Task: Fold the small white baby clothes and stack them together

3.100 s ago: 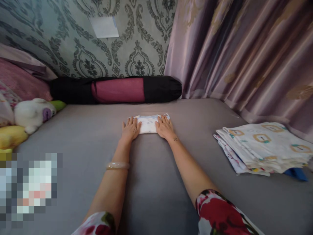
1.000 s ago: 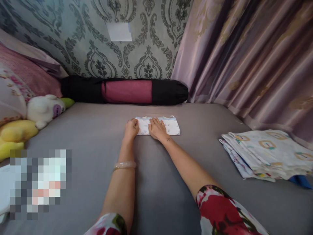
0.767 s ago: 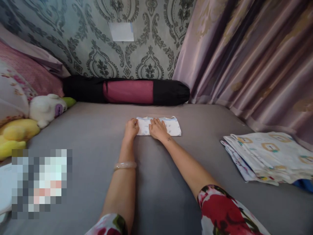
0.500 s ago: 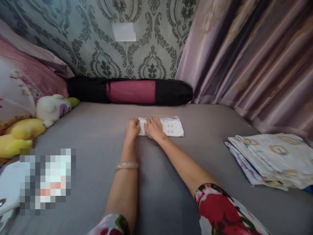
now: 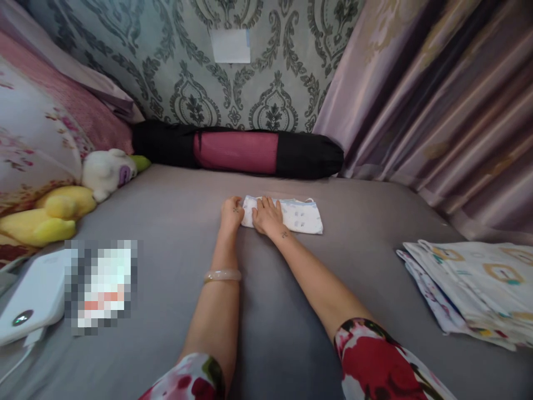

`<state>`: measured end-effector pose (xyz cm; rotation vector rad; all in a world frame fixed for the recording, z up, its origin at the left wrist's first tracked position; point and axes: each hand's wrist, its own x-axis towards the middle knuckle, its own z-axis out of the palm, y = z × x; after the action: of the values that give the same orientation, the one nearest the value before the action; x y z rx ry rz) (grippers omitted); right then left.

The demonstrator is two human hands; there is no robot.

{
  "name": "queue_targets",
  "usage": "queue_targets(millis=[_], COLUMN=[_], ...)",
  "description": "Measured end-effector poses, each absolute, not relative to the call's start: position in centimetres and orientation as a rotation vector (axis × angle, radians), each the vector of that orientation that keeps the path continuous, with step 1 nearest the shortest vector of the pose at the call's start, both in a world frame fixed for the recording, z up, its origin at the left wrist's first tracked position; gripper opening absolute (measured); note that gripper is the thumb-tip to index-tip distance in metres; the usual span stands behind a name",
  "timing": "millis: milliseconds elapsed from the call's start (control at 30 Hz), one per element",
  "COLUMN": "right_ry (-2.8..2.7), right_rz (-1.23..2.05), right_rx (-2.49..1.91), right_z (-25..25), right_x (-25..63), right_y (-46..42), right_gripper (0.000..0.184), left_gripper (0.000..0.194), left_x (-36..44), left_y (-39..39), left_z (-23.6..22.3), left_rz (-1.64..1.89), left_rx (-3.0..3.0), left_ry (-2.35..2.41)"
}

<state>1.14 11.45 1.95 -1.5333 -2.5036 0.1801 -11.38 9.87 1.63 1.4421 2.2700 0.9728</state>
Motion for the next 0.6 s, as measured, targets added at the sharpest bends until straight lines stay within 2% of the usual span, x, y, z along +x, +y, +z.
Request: queue_targets(millis=[233, 600], right_ry=[-2.596, -2.641], right_rz=[0.188, 0.299], right_rx=[-1.316, -1.270], right_z=[2.3, 2.0], right_x=[-1.8, -1.4], right_y=[10.7, 10.8], right_gripper=[0.053, 0.058], left_gripper=[0.045, 0.043], left_x=[-11.6, -11.3], left_y=[9.7, 10.0], left_z=[1.9, 1.7], left_rz=[1.181, 1.295], left_rx=[1.290, 1.309], left_ry=[2.332, 2.277])
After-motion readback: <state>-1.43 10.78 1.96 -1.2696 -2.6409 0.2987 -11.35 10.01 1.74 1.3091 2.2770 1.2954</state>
